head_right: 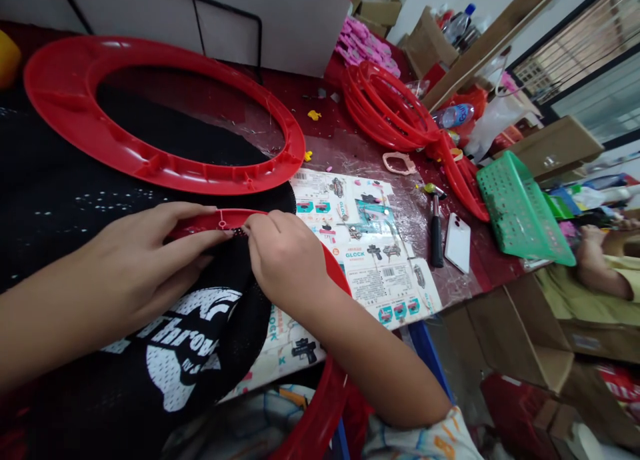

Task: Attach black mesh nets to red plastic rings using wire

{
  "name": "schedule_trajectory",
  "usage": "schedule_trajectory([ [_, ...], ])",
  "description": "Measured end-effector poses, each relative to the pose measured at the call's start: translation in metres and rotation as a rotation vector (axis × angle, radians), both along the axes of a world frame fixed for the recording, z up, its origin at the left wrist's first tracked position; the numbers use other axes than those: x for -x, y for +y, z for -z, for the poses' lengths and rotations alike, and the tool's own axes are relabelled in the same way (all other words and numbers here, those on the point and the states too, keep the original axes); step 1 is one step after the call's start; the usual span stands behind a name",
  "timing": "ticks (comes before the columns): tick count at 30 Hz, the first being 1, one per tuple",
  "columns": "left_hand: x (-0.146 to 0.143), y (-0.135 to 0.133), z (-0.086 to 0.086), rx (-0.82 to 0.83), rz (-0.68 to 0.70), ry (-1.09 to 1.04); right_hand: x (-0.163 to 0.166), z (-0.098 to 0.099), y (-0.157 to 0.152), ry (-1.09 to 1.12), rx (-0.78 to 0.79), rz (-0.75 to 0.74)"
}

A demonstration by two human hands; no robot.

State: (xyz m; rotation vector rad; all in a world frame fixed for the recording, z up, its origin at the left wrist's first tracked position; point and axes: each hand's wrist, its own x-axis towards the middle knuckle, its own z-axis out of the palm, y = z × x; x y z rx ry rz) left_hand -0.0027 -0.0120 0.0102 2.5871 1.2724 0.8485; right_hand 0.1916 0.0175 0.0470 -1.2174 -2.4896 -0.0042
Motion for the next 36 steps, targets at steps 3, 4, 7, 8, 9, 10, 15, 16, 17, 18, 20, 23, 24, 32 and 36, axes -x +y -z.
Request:
schedule_trajectory([
  [3,0.001,0.000,0.002,0.022,-0.020,0.002,0.001,0.000,0.000,-0.002,-0.013,0.013],
  [4,0.001,0.000,0.002,0.021,-0.024,0.004,0.001,0.000,0.000,-0.005,-0.016,0.016],
  [7,0.001,0.000,0.003,0.003,-0.020,0.016,0.001,0.001,0.000,-0.024,-0.012,0.029],
  [8,0.000,0.000,0.003,0.002,-0.016,0.020,0.001,0.000,0.000,-0.030,-0.004,0.034],
  [9,0.000,0.000,0.003,0.003,-0.015,0.022,0.000,0.000,0.000,-0.033,0.003,0.039],
  [10,0.000,0.000,0.003,0.004,-0.019,0.024,0.000,0.000,0.000,-0.035,0.010,0.043],
  [15,-0.001,0.000,0.007,-0.010,-0.049,0.048,-0.001,0.000,-0.002,-0.079,0.040,0.078],
  [16,-0.001,-0.001,0.008,-0.005,-0.054,0.057,0.000,-0.001,-0.003,-0.093,0.054,0.089],
  [17,0.000,-0.001,0.009,-0.003,-0.061,0.064,0.000,-0.002,-0.004,-0.103,0.069,0.099],
  [18,0.000,-0.001,0.010,0.001,-0.066,0.072,0.001,-0.005,-0.006,-0.107,0.086,0.112],
  [20,0.001,-0.002,0.011,0.009,-0.069,0.094,0.003,-0.011,-0.011,-0.105,0.137,0.146],
  [23,0.005,-0.004,0.006,0.021,-0.085,0.133,0.006,-0.024,-0.020,-0.122,0.297,0.214],
  [24,0.006,-0.005,0.004,0.022,-0.096,0.147,0.007,-0.028,-0.022,-0.136,0.367,0.227],
  [32,0.003,-0.003,-0.001,-0.029,0.000,0.128,0.003,-0.038,-0.015,0.033,0.508,0.267],
  [36,0.003,-0.002,0.004,0.044,0.052,0.114,0.000,-0.032,-0.010,0.128,0.506,0.316],
])
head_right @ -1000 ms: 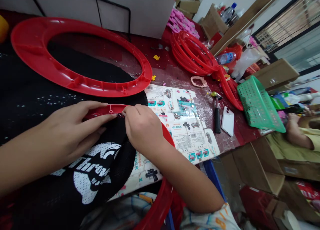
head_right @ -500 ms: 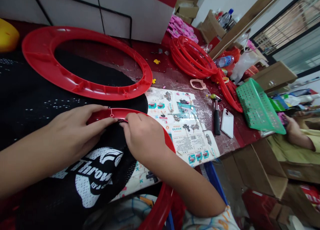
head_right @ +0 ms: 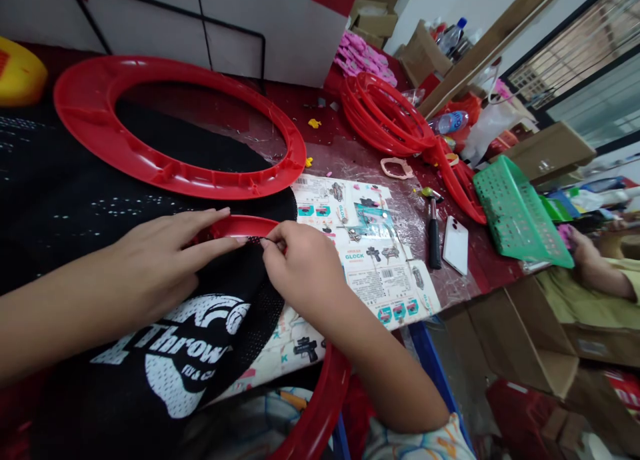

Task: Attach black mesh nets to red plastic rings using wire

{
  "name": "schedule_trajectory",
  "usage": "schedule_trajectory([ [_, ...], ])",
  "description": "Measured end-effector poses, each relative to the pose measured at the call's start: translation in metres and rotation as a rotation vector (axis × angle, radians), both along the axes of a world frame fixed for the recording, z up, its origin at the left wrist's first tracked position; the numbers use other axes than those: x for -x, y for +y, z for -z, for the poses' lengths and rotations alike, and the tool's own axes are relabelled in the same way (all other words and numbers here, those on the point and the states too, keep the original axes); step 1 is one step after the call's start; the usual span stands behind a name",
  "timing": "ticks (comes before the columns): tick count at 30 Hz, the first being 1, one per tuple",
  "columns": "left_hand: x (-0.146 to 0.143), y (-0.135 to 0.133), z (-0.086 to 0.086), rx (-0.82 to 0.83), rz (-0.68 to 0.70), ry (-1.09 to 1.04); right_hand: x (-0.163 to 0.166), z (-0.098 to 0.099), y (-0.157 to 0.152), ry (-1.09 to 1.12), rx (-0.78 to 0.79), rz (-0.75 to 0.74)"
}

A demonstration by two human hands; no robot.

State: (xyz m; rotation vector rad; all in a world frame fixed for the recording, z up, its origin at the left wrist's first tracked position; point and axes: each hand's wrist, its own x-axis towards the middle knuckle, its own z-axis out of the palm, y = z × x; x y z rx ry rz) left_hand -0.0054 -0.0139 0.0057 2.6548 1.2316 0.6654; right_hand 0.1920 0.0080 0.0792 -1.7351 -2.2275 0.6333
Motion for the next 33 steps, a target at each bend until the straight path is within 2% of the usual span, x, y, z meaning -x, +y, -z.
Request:
schedule_trajectory([
  [4,0.000,0.001,-0.002,0.011,-0.011,0.013,0.001,0.007,0.001,-0.076,-0.134,-0.015],
  [7,-0.001,0.002,-0.003,0.010,-0.018,0.027,0.001,0.011,0.003,-0.070,-0.163,-0.014],
  [22,-0.005,0.003,-0.003,-0.014,-0.097,0.054,0.004,0.012,0.006,-0.147,-0.140,0.014],
  [26,-0.010,0.005,-0.005,-0.041,-0.131,0.088,0.007,0.011,0.011,-0.186,-0.104,0.064],
  [33,0.000,0.007,-0.011,-0.013,-0.121,0.037,-0.001,-0.004,-0.006,-0.073,0.016,0.009],
])
